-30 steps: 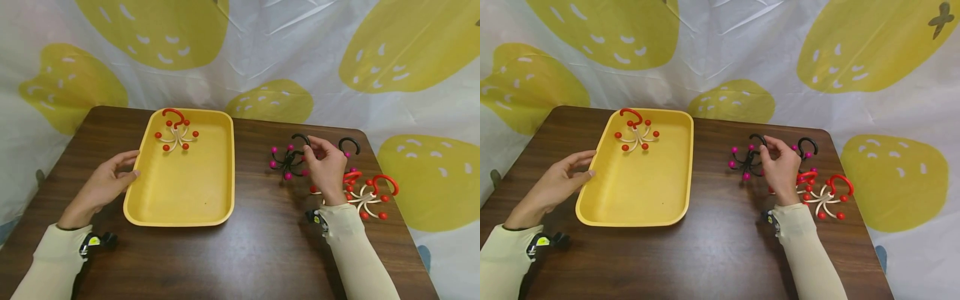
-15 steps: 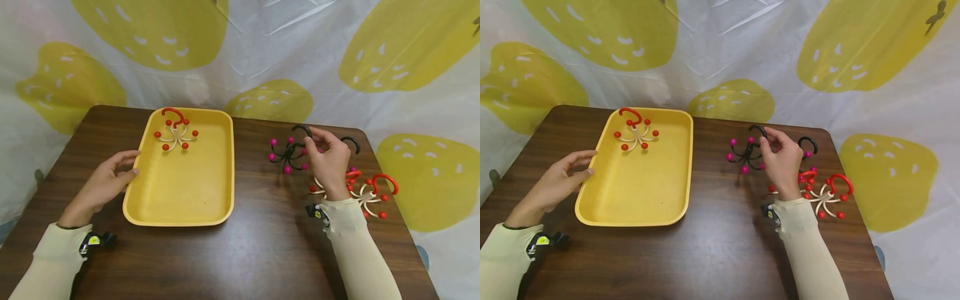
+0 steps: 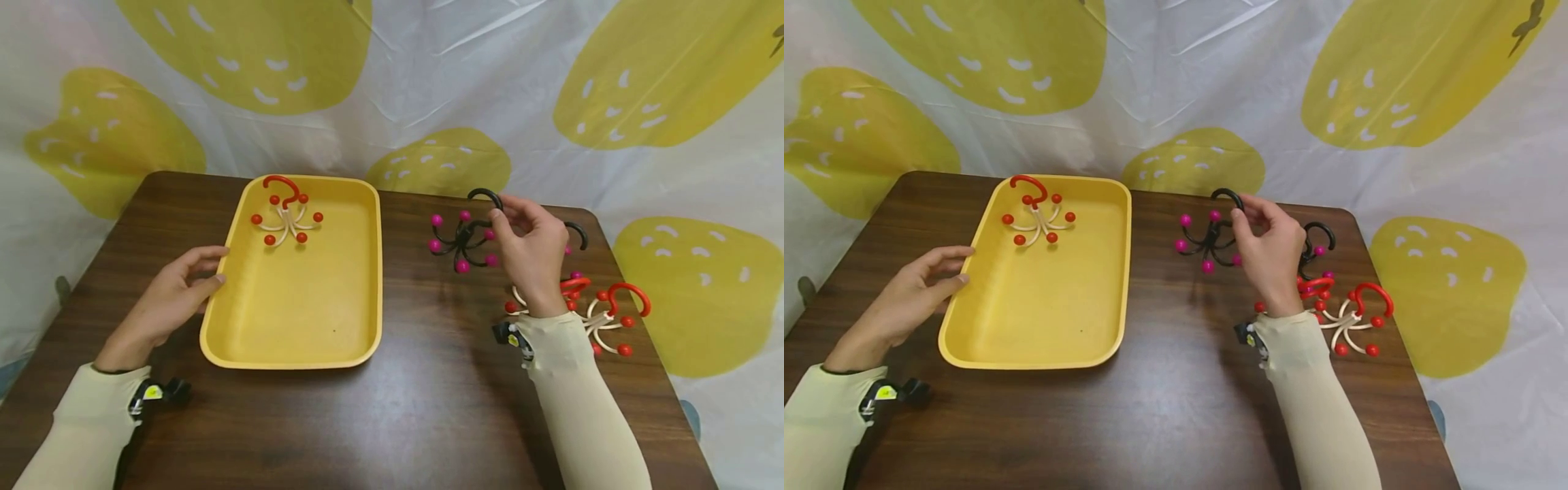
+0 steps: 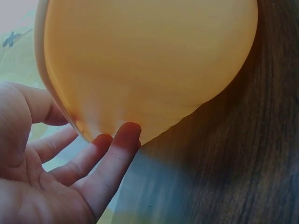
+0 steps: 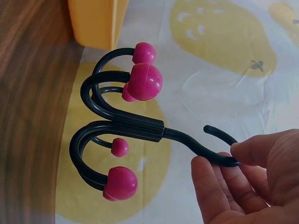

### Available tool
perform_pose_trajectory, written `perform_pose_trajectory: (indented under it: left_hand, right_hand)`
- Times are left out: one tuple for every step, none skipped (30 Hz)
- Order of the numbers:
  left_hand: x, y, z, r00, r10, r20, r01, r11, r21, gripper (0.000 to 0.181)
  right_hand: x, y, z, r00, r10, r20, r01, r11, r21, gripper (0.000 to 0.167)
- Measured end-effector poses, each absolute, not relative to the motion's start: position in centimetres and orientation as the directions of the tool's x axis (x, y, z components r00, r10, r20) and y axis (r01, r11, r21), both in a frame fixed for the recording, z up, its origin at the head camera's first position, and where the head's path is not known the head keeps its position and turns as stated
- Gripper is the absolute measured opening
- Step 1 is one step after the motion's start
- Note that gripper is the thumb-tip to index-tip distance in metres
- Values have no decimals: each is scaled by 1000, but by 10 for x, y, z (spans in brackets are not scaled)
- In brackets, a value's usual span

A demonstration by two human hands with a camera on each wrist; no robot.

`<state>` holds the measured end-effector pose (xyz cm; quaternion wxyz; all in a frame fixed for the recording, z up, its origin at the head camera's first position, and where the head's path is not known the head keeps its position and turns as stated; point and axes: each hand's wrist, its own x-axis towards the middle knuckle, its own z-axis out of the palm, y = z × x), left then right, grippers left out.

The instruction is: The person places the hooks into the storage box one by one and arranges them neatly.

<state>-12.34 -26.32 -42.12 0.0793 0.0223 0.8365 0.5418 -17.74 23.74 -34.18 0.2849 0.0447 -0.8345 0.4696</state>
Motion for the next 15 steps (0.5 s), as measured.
perform_pose_trajectory:
  left_hand:
    - [-123,-263,-421,-986,122,-110,-51,410,910,52]
    - [-123,-263,-421,-986,122,-111,-52,409,911,52]
    - [-123,-263,-421,-986,121,-112,-53,407,912,52]
    - [-123,-263,-421,-987,120,-112,-54,406,912,52]
    - [-123,-263,-421,-986,120,-112,-54,403,914,52]
    - [-123,-263,-421,-986,120,-112,-55,400,915,52]
    - [-123,-263,-421,-986,121,-112,-55,397,916,52]
    - [-124,-263,-422,-986,122,-112,-56,396,917,53]
    - [-124,-263,-422,-986,122,-114,-57,396,917,53]
    - [-124,-264,-422,-986,123,-116,-58,396,916,53]
    - [-124,-264,-423,-985,124,-117,-59,396,916,53]
    - [-124,-264,-423,-985,123,-118,-59,399,915,53]
    - [-124,-264,-423,-985,123,-119,-60,401,914,53]
    - [-124,-264,-423,-985,123,-120,-61,403,913,54]
    - [-124,-264,-423,-985,122,-120,-61,405,912,54]
  right_hand:
    - [-178,236,-340,-834,193,517,-344,550,-761,23]
    - [-179,234,-339,-834,192,517,-346,548,-762,23]
    - [-180,233,-338,-833,189,520,-351,546,-761,23]
    - [-181,232,-337,-833,185,522,-355,545,-760,23]
    - [-181,230,-336,-833,181,523,-360,542,-759,23]
    - [-182,229,-334,-832,175,526,-366,538,-759,22]
    - [-182,227,-333,-832,170,528,-373,534,-759,22]
    - [-183,225,-332,-832,164,530,-379,530,-758,22]
    - [-183,223,-331,-831,156,534,-388,526,-757,22]
    - [-183,221,-329,-832,151,534,-393,520,-758,22]
    - [-184,219,-328,-831,145,537,-399,516,-758,22]
    - [-184,217,-327,-830,140,540,-406,513,-756,22]
    - [-185,215,-325,-829,137,542,-411,509,-756,22]
    - [-185,214,-324,-829,137,542,-411,508,-757,22]
    - [-186,212,-323,-829,137,542,-412,506,-758,22]
